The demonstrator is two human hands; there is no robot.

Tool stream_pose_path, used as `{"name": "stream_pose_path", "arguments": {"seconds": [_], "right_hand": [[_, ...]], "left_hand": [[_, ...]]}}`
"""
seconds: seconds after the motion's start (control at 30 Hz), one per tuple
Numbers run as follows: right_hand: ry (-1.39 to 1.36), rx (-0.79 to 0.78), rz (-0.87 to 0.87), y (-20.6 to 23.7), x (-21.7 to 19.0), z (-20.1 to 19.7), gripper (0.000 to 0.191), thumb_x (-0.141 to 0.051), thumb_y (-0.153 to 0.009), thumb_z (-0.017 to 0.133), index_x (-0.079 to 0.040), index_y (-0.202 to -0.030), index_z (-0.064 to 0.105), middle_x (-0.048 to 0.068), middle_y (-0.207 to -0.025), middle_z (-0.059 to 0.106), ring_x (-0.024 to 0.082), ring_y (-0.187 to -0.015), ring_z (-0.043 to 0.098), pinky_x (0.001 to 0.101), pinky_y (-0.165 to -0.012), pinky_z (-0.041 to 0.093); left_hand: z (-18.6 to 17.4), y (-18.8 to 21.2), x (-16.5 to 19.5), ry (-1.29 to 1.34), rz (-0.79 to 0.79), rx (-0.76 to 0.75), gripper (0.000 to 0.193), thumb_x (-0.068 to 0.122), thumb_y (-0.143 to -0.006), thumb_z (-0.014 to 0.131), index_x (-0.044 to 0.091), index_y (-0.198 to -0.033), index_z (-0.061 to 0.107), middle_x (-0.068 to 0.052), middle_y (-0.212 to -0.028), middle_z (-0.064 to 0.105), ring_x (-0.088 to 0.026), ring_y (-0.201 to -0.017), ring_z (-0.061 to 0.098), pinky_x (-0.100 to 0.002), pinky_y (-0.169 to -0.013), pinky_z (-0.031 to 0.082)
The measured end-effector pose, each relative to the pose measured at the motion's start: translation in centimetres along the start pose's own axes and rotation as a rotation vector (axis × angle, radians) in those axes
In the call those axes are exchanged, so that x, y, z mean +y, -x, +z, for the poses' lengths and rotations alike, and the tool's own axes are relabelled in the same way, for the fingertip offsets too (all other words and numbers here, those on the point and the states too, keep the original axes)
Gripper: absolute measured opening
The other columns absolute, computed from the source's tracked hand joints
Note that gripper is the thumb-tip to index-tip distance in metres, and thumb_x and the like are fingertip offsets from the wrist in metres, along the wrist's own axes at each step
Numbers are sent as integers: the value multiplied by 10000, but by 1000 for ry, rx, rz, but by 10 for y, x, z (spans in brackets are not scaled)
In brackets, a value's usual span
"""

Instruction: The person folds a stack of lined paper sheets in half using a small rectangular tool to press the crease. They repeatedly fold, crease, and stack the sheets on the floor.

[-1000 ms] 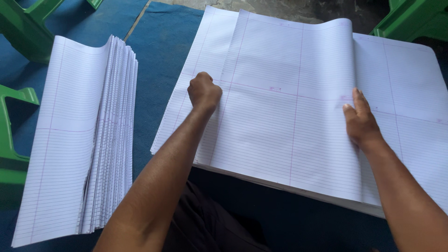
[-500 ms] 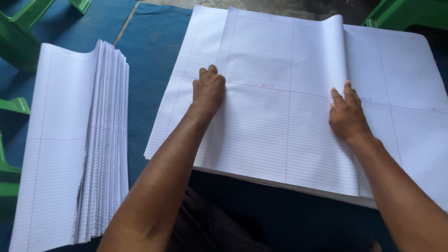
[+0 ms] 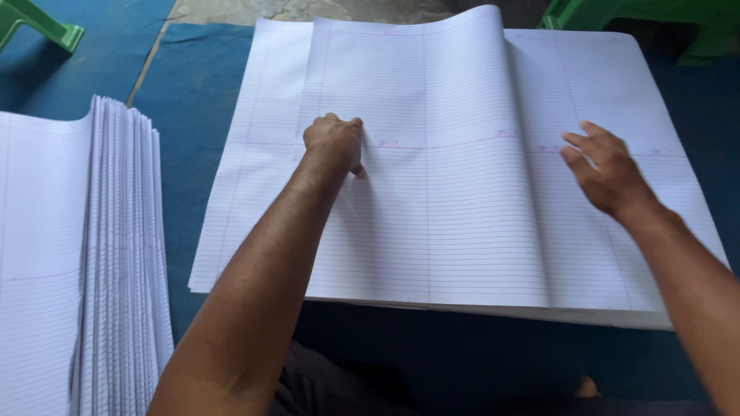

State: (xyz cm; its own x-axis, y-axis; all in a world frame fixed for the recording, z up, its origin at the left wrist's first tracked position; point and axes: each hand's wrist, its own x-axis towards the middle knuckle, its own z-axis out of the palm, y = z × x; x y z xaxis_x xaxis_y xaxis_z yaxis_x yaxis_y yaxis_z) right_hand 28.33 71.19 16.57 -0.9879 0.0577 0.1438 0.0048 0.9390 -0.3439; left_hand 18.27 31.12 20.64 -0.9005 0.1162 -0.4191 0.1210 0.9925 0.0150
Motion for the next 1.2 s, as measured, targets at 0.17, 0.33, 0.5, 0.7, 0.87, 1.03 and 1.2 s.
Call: {"name": "stream_pose_path", "arguments": {"seconds": [0.17, 0.33, 0.5, 0.7, 0.87, 1.03, 1.2], "right_hand": [[217, 54, 138, 16, 101, -7, 433, -305, -995, 553, -118, -1376, 639, 186, -1564, 463, 355, -1479, 351, 521, -1186, 287], [510, 111, 136, 50, 195, -10, 402, -195, -989, 566, -118, -1373, 657, 158, -1507, 553, 321, -1474, 444, 495, -1219, 344], [551, 90, 161, 82, 236, -15, 376, -72, -993, 590, -146, -1353, 666, 109, -1455, 612, 253, -1411, 521, 434, -1237, 391], [368, -349, 564, 108, 236, -11, 338, -107, -973, 694, -114, -1309, 723, 164, -1140, 744, 293, -939, 760, 430, -860, 637], [176, -341, 729, 129, 232, 13, 453, -131, -1028, 588, 3, -1458, 537, 270, -1097, 738, 368, -876, 804, 474, -758, 672], [148, -343, 744, 157, 229, 26, 473, -131, -1021, 601, 44, -1455, 527, 298, -1085, 735, 385, -860, 802, 481, -734, 674], [107, -273, 770, 158, 226, 30, 510, -105, -989, 644, 66, -1452, 515, 325, -1130, 701, 408, -880, 778, 494, -708, 670]], "left_hand": [[0, -3, 5, 90, 66, -27, 938, 20, -791, 808, 466, -1507, 397, -88, -1623, 256, -377, -1444, 304, -455, -1010, 548], [-6, -3, -4, 86, 50, -121, 887, 30, -827, 773, 478, -1499, 406, -107, -1668, 142, -429, -1483, 227, -557, -1016, 546], [-9, -8, -8, 47, 35, -197, 852, 87, -841, 764, 473, -1506, 396, -169, -1688, 91, -484, -1485, 250, -633, -984, 566], [-9, -14, -16, 49, 19, -179, 893, 69, -818, 780, 471, -1514, 391, -184, -1690, 73, -502, -1499, 210, -661, -986, 544], [-9, -15, -19, 54, 1, -183, 903, 89, -805, 797, 466, -1513, 384, -197, -1685, 57, -519, -1503, 168, -671, -993, 532], [-10, -18, -22, 71, -5, -186, 928, 80, -751, 812, 465, -1497, 415, -183, -1691, 93, -515, -1512, 183, -679, -995, 537], [-7, -20, -22, 72, 10, -166, 917, 245, -711, 839, 430, -1504, 417, -235, -1672, 97, -572, -1498, 107, -786, -994, 447]]}}
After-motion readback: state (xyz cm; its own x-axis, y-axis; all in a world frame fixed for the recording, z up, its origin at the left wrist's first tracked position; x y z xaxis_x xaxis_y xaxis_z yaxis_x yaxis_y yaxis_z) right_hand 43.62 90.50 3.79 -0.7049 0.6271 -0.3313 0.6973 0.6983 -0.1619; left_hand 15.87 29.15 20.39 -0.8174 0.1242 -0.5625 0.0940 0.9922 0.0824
